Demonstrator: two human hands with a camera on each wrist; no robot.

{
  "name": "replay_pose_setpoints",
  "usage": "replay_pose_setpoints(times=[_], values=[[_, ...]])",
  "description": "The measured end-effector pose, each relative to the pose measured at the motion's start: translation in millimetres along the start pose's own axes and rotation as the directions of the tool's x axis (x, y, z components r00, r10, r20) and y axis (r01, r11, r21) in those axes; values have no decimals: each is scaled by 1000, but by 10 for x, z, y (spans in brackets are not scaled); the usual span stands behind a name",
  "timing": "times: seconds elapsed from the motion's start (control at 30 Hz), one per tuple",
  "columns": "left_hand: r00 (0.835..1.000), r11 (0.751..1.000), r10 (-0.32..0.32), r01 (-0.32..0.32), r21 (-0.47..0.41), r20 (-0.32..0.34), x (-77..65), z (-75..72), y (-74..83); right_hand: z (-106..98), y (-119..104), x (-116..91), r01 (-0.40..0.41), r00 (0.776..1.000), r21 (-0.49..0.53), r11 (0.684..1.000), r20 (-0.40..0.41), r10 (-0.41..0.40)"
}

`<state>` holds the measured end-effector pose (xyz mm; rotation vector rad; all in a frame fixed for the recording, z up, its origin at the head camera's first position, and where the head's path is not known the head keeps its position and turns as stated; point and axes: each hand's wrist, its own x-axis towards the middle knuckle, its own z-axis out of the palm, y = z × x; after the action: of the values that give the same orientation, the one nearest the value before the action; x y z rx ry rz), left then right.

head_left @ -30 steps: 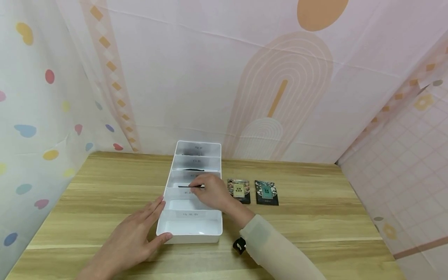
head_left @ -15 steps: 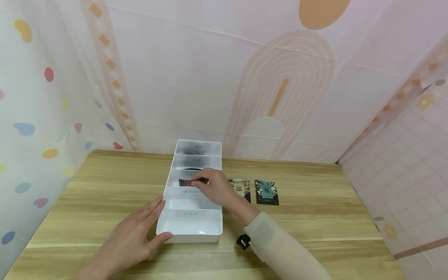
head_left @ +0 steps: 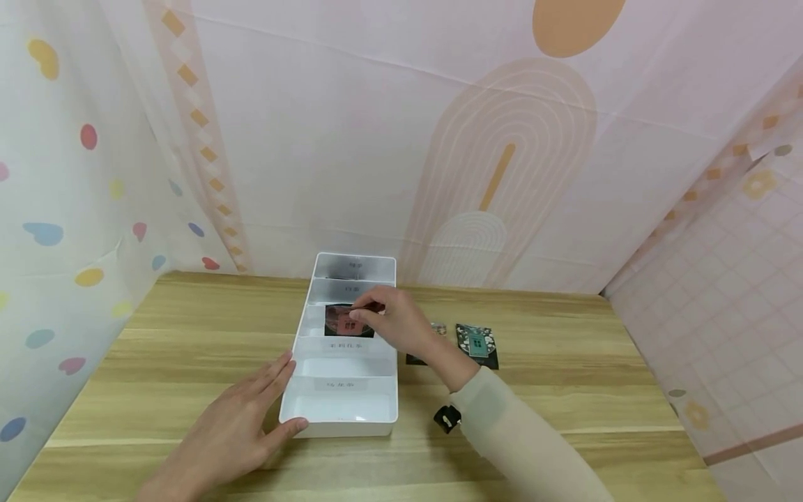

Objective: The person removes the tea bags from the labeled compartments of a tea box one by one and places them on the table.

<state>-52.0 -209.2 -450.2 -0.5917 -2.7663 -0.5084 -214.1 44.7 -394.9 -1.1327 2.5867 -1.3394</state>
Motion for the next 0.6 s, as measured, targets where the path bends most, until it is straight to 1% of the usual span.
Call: replay_pose_setpoints(times=[0.2,0.43,0.6], values=[[1000,1000,-9,9,-5,14,6,-5,-1,-120,-26,13,53,998,2,999,-22,-53],[1000,1000,-2,2,2,7,1,6,-5,-260,-40,-11,11,998,22,1000,-61,-10],[1000,1000,4,-4,9,-7,1,18,-1,-363,-8,-31,7,995,23,1000,-101,-5]])
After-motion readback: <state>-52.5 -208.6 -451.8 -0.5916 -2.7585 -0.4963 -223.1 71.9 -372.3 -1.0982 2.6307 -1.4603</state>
